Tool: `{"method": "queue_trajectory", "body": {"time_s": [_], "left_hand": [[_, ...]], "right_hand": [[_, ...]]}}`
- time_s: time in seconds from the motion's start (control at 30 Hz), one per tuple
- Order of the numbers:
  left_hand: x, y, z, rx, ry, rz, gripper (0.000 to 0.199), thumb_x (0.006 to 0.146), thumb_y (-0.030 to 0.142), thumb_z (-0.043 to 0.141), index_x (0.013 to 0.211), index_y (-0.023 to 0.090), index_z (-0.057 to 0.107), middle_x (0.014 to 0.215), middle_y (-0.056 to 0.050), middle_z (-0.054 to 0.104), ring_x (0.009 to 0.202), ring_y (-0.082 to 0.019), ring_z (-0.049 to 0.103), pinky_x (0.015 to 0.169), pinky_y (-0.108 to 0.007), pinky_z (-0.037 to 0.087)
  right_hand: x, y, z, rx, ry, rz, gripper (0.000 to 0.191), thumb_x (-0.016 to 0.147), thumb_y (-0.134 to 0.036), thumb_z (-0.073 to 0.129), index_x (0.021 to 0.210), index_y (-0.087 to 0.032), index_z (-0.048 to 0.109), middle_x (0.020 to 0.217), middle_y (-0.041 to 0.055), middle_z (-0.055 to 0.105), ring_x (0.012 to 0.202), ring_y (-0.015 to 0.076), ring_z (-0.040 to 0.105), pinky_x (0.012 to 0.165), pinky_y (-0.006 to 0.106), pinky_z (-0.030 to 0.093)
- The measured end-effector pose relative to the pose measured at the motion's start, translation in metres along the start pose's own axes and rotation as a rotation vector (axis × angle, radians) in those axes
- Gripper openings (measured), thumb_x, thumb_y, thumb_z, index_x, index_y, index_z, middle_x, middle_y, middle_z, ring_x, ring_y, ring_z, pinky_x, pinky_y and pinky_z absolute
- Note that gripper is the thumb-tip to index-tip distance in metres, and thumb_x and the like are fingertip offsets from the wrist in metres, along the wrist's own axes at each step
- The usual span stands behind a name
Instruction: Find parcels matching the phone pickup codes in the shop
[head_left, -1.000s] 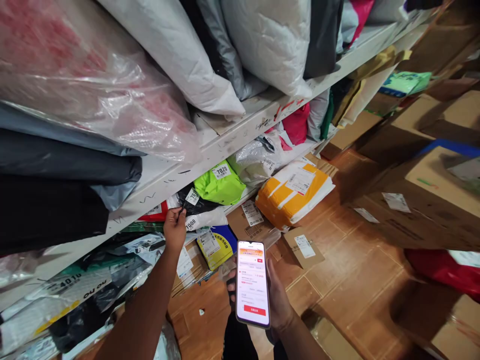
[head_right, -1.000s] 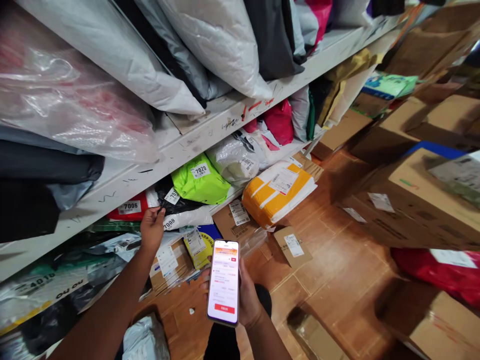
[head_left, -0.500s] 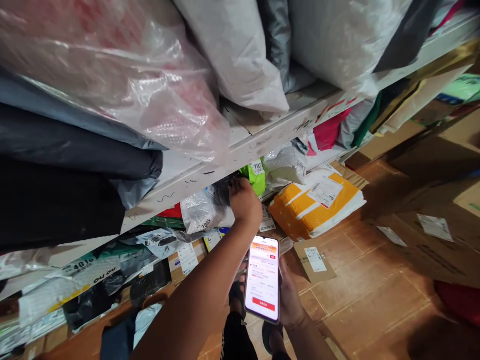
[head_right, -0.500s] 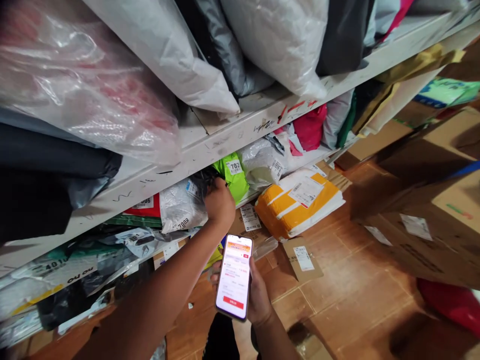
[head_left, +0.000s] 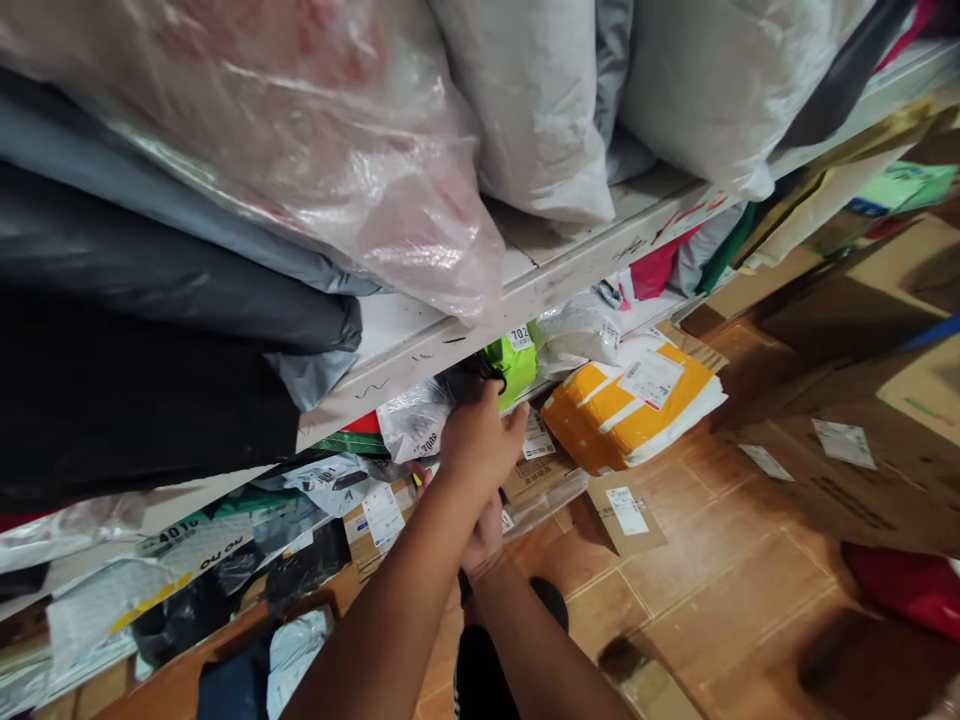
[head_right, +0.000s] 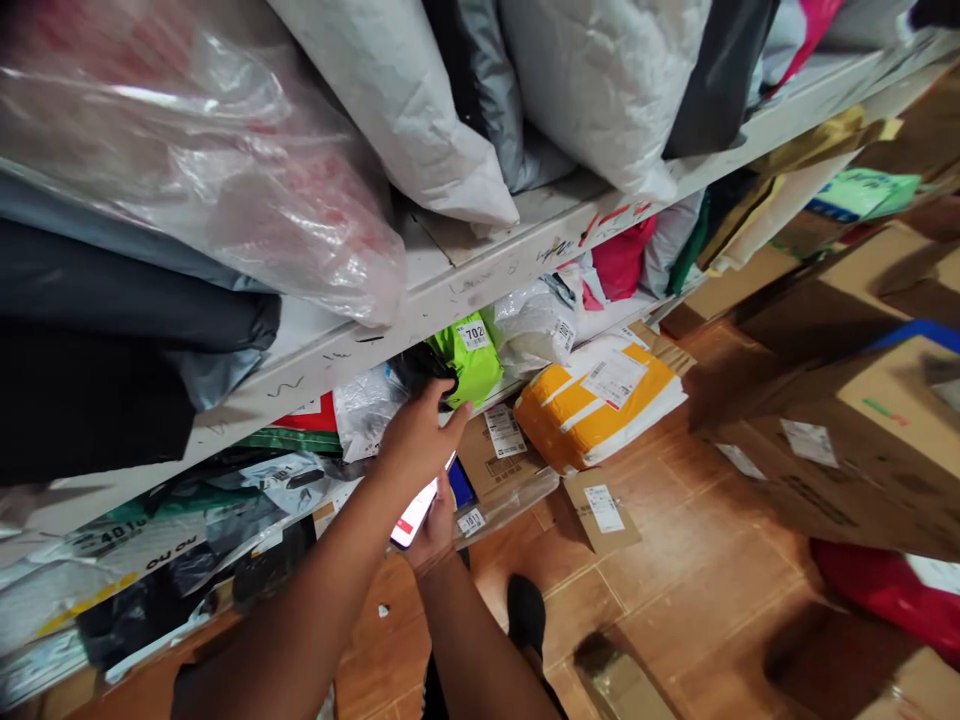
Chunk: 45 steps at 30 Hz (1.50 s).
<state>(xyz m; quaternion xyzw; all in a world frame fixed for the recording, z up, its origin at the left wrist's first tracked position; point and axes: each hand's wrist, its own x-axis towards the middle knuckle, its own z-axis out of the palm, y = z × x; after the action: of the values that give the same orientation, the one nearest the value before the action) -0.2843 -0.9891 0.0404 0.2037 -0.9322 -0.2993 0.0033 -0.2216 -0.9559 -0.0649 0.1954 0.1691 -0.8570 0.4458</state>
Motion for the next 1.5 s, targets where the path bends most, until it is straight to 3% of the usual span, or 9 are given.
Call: {"method": "queue_trajectory", "body": {"time_s": [0.07, 0.13, 0.2, 0.37, 0.5, 0.6, 0.73, 1.07, 1.5], "left_hand": [[-0.024, -0.018, -0.027, -0.015, 0.072, -0.028, 0.022, 0.088, 0.037, 0.043, 0.089, 0.025, 0.062, 0.091, -0.004, 0.071, 0.086, -0.025, 0.066, 0.075, -0.041, 0.052], [-0.045, -0.05, -0.051, 0.034, 0.511, 0.012, 0.019, 0.085, 0.032, 0.048, 0.093, 0.024, 0.063, 0.104, -0.006, 0.067, 0.104, -0.025, 0.06, 0.092, -0.04, 0.047], [-0.055, -0.088, -0.069, 0.245, 0.772, -0.124, 0.037, 0.08, 0.035, 0.055, 0.112, 0.016, 0.057, 0.123, -0.015, 0.056, 0.126, -0.034, 0.042, 0.106, -0.051, 0.034], [-0.041, -0.148, -0.074, 0.323, 0.573, -0.415, 0.047, 0.078, 0.04, 0.055, 0.112, 0.008, 0.057, 0.114, -0.023, 0.058, 0.12, -0.043, 0.045, 0.098, -0.059, 0.038], [-0.031, -0.147, -0.046, 0.332, 0.784, -0.279, 0.032, 0.081, 0.039, 0.049, 0.096, 0.012, 0.059, 0.118, -0.021, 0.054, 0.123, -0.037, 0.041, 0.106, -0.055, 0.029], [-0.028, -0.151, -0.029, -0.328, 0.956, -0.304, 0.018, 0.082, 0.035, 0.045, 0.076, 0.019, 0.05, 0.083, -0.007, 0.059, 0.089, -0.021, 0.059, 0.088, -0.042, 0.048], [-0.022, -0.171, -0.025, -0.986, 0.993, -0.41, 0.03, 0.067, 0.031, 0.059, 0.059, 0.02, 0.032, 0.057, 0.005, 0.048, 0.058, -0.009, 0.054, 0.071, -0.03, 0.052], [-0.016, -0.174, -0.03, -1.078, 0.965, -0.481, 0.019, 0.071, 0.021, 0.051, 0.061, 0.019, 0.035, 0.055, 0.005, 0.05, 0.053, -0.008, 0.054, 0.067, -0.029, 0.05], [-0.013, -0.168, -0.029, -1.047, 1.086, -0.498, 0.022, 0.087, 0.019, 0.035, 0.066, 0.021, 0.028, 0.058, 0.008, 0.035, 0.047, -0.005, 0.037, 0.054, -0.019, 0.034]], "right_hand": [[0.002, -0.004, 0.007, 0.09, 0.007, -0.05, 0.048, 0.08, -0.058, 0.045, 0.109, -0.024, 0.06, 0.091, 0.0038, 0.072, 0.097, 0.0263, 0.063, 0.081, 0.043, 0.054], [0.003, -0.014, 0.011, 0.155, -0.036, -0.056, 0.05, 0.081, -0.058, 0.043, 0.11, -0.021, 0.059, 0.087, 0.0049, 0.072, 0.09, 0.023, 0.065, 0.082, 0.039, 0.053], [0.004, -0.028, 0.012, 0.172, -0.114, -0.035, 0.051, 0.083, -0.058, 0.038, 0.11, -0.019, 0.058, 0.082, 0.006, 0.071, 0.081, 0.021, 0.066, 0.077, 0.036, 0.053], [0.011, -0.054, 0.013, 0.183, -0.144, -0.125, 0.05, 0.086, -0.053, 0.032, 0.108, -0.018, 0.059, 0.087, 0.0086, 0.071, 0.079, 0.0213, 0.066, 0.072, 0.037, 0.054], [0.01, -0.055, 0.011, 0.187, -0.113, -0.116, 0.051, 0.086, -0.053, 0.031, 0.107, -0.017, 0.06, 0.088, 0.0075, 0.07, 0.079, 0.0213, 0.066, 0.072, 0.039, 0.054], [0.009, -0.053, 0.007, 0.184, -0.091, -0.153, 0.049, 0.084, -0.053, 0.033, 0.107, -0.018, 0.06, 0.089, 0.0066, 0.069, 0.078, 0.0214, 0.065, 0.071, 0.04, 0.054], [0.011, -0.054, 0.005, 0.207, -0.043, -0.17, 0.047, 0.081, -0.051, 0.039, 0.109, -0.02, 0.06, 0.09, 0.0078, 0.069, 0.079, 0.0241, 0.065, 0.069, 0.046, 0.054], [0.009, -0.063, 0.014, 0.171, 0.131, -0.26, 0.047, 0.081, -0.051, 0.034, 0.092, -0.018, 0.065, 0.084, 0.0082, 0.067, 0.076, 0.0235, 0.064, 0.059, 0.04, 0.054], [0.003, -0.072, 0.022, 0.288, 0.249, -0.373, 0.061, 0.085, -0.052, 0.027, 0.115, -0.007, 0.056, 0.078, 0.0128, 0.065, 0.071, 0.0219, 0.064, 0.054, 0.035, 0.054]]}}
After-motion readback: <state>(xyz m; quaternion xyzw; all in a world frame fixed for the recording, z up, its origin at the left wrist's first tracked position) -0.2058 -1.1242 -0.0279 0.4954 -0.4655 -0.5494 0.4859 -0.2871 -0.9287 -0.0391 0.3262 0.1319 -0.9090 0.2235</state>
